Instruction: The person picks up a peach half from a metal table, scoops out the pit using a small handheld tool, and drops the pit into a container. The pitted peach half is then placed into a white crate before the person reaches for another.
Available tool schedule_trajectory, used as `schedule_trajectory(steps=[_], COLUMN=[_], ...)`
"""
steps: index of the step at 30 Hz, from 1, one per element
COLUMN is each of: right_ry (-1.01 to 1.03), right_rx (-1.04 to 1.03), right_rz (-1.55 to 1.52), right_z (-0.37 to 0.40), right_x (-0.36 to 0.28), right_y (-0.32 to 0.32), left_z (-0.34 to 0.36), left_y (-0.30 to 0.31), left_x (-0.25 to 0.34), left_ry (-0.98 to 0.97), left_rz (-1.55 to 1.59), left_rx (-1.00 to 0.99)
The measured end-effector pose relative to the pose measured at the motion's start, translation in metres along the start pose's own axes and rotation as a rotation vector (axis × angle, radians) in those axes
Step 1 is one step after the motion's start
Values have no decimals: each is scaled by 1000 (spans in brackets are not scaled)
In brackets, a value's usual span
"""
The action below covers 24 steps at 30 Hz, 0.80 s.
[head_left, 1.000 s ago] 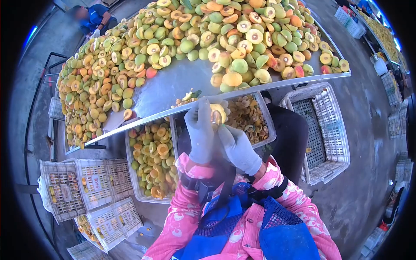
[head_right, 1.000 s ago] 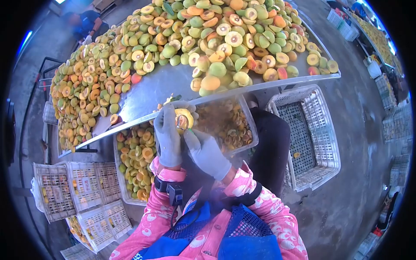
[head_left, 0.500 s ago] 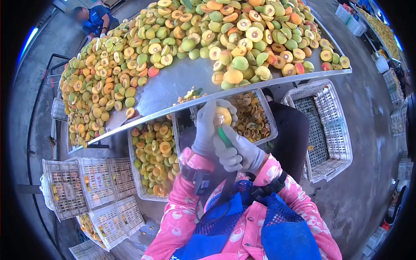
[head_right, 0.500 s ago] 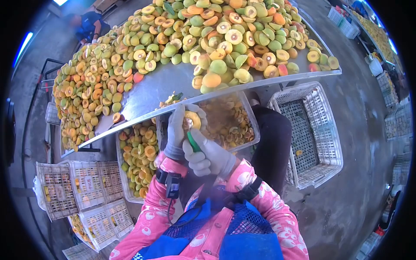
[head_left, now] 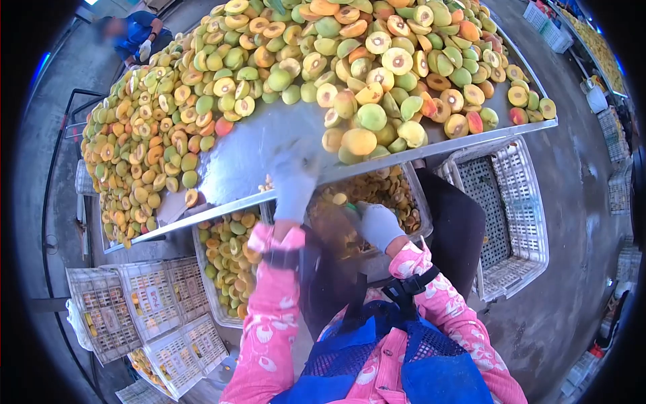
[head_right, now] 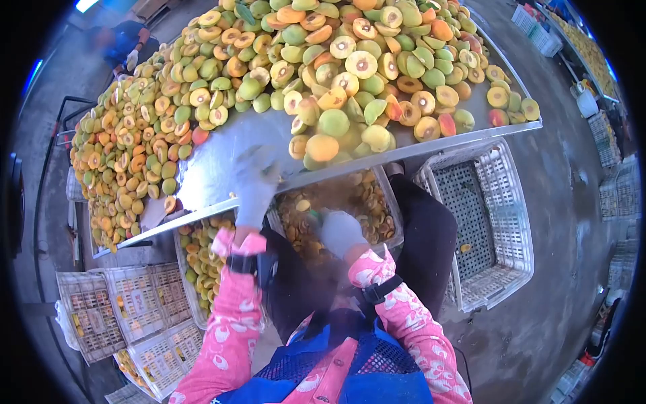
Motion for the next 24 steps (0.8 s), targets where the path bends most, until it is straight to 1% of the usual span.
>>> schedule_trajectory(steps=[1,2,3,5,8,9,10,11,12,14,15,16,17,18,20,21,22,24], right_ry=[-62,-70,-69,-69,-49,27,105,114,105,102,80,61,124,126,12,-130,-126,-88], right_rx=[-30,-31,-33,-38,-24,22,71,73,73,71,56,40,120,126,109,40,44,32], right_rz=[98,97,126,157,196,225,256,255,264,275,257,243,133,139,-557,-766,-764,-751], right_z=[-3,-4,-3,-6,-13,-19,-23,-25,-26,-14,-4,5,11,14,20,25,26,27], right_x=[5,11,17,25,23,15,6,4,-5,-20,-23,-23,-26,-35,-62,-76,-82,-93], right_y=[4,4,5,5,-3,-3,-2,-2,5,14,18,22,25,31,44,46,46,46], left_z=[-15,-22,-32,-39,-42,-38,-34,-30,-26,-12,-10,-2,9,17,24,35,41,59], left_y=[-40,-74,-83,-100,-90,-89,-87,-83,-79,-67,-58,-57,-59,-54,-18,-16,-3,10], left_x=[6,9,5,-5,-14,-19,-30,-39,-42,-65,-67,-70,-66,-60,-29,-9,7,25], left_ry=[5,11,11,-29,-49,-48,27,100,102,376,373,563,738,730,298,666,660,767], left_rz=[-31,-63,-59,-143,-160,-167,-133,-96,-98,271,276,731,1192,1198,1079,1816,1818,1800], left_rx=[-232,-466,-473,-637,-626,-624,-583,-540,-532,-507,-496,-541,-579,-578,-381,-468,-469,-457])
Point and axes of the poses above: each hand's wrist, its own z-axis away from the middle knuckle, its own y-axis out of the back of the hand, x = y × z, the point moved 8 cm from there along -z, towards the middle knuckle, and after that the axes turned 6 degrees about y, right-handed, at the moved point
